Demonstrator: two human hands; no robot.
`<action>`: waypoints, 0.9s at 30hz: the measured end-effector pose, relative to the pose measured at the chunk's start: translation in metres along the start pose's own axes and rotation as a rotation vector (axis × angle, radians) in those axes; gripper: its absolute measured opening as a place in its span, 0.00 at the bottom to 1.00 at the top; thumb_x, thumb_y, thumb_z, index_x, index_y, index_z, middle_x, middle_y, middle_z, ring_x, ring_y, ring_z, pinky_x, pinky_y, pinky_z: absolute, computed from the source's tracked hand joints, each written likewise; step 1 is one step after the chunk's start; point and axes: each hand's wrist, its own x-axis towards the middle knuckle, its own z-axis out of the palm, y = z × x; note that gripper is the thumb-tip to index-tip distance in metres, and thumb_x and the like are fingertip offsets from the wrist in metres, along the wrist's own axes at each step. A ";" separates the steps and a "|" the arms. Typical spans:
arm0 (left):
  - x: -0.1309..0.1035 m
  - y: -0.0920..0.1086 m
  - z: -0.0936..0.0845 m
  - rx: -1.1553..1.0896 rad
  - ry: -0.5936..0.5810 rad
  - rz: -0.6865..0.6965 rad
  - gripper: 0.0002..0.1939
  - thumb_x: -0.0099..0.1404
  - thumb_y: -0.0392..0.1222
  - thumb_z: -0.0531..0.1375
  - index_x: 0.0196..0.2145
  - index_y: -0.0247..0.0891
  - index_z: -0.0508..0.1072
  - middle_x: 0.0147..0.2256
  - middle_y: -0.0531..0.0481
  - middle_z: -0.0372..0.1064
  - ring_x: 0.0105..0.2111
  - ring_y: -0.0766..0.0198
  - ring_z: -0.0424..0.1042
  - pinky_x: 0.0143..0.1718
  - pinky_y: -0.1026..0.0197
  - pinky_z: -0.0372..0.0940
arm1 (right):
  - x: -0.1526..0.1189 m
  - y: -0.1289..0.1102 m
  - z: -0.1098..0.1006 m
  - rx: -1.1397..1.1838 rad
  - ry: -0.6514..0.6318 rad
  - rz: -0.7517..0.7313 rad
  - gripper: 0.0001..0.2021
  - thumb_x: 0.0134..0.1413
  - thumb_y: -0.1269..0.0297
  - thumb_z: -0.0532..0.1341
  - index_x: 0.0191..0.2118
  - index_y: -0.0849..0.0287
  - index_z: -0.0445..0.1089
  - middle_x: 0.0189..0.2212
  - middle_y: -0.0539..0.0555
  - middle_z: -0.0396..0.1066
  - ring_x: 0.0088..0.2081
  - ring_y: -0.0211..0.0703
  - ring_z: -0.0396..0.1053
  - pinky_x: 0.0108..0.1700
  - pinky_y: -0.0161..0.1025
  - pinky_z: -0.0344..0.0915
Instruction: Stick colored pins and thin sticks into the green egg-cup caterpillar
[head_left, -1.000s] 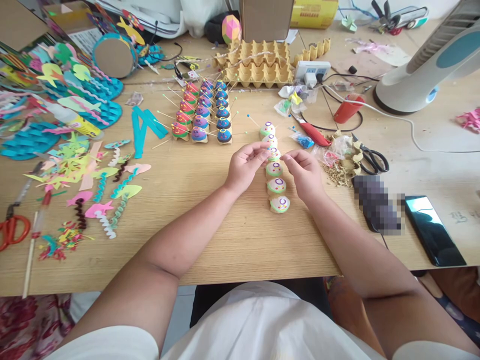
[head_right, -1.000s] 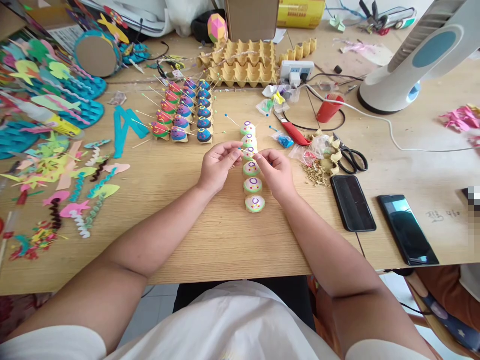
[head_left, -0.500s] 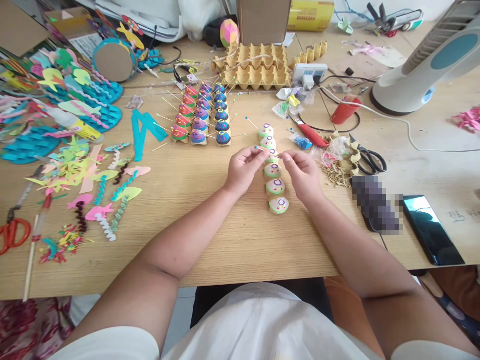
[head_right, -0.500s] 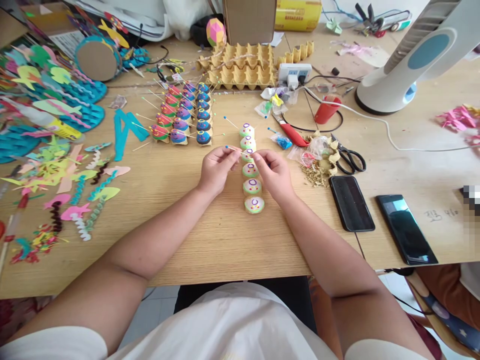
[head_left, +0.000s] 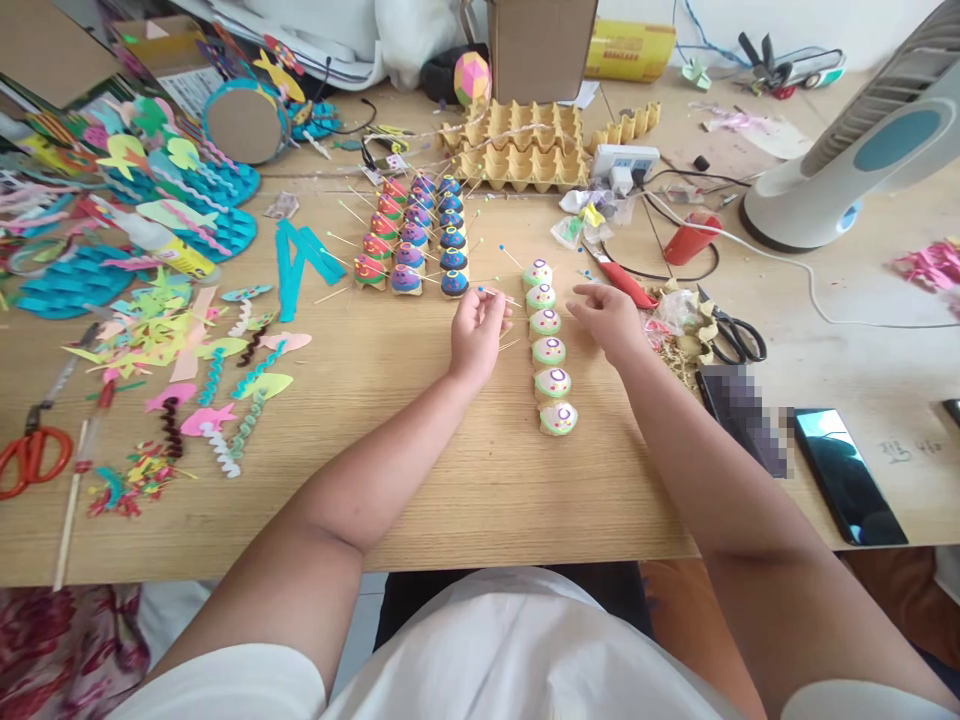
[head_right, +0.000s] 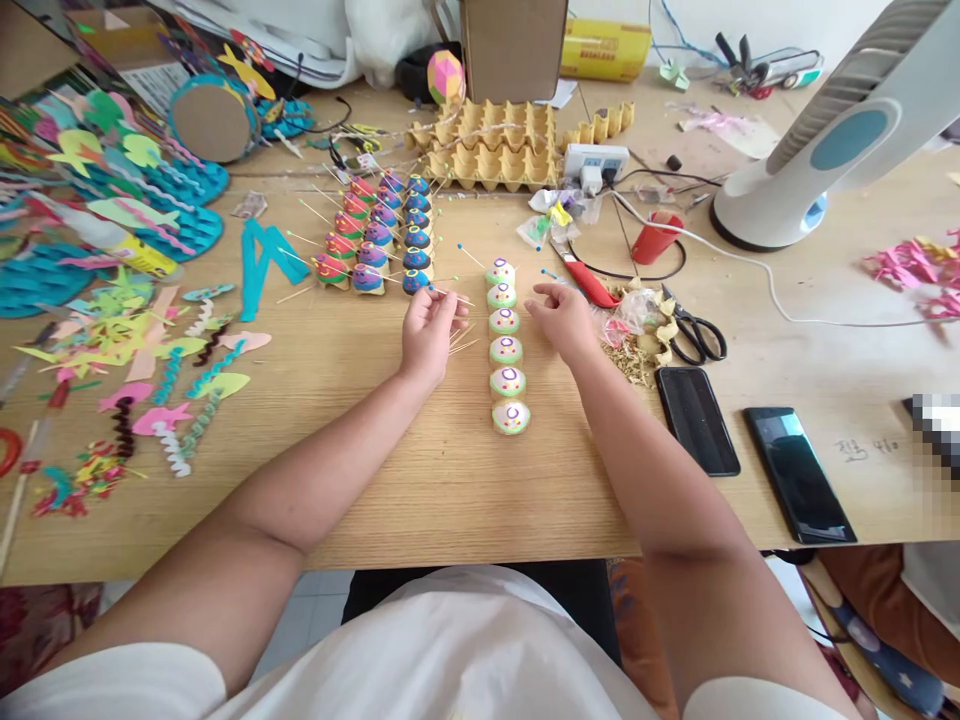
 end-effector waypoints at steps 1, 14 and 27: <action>0.000 0.001 0.000 -0.002 -0.003 0.004 0.11 0.68 0.46 0.67 0.35 0.41 0.69 0.36 0.52 0.76 0.33 0.71 0.75 0.32 0.70 0.70 | 0.006 -0.001 0.000 -0.013 -0.033 0.034 0.16 0.50 0.63 0.70 0.46 0.62 0.79 0.21 0.42 0.56 0.24 0.35 0.52 0.29 0.39 0.51; 0.011 0.011 0.005 0.088 0.075 -0.080 0.08 0.70 0.37 0.64 0.33 0.39 0.68 0.32 0.54 0.76 0.30 0.73 0.75 0.32 0.71 0.69 | 0.029 0.003 -0.008 -0.063 -0.319 -0.184 0.19 0.51 0.60 0.71 0.49 0.62 0.79 0.22 0.42 0.56 0.27 0.35 0.54 0.33 0.38 0.52; 0.035 -0.018 0.015 0.201 -0.016 0.038 0.08 0.68 0.41 0.67 0.33 0.40 0.72 0.33 0.54 0.79 0.29 0.71 0.77 0.33 0.69 0.72 | 0.037 0.009 0.000 -0.073 -0.297 -0.240 0.15 0.49 0.58 0.75 0.42 0.59 0.81 0.21 0.44 0.61 0.26 0.36 0.55 0.31 0.38 0.52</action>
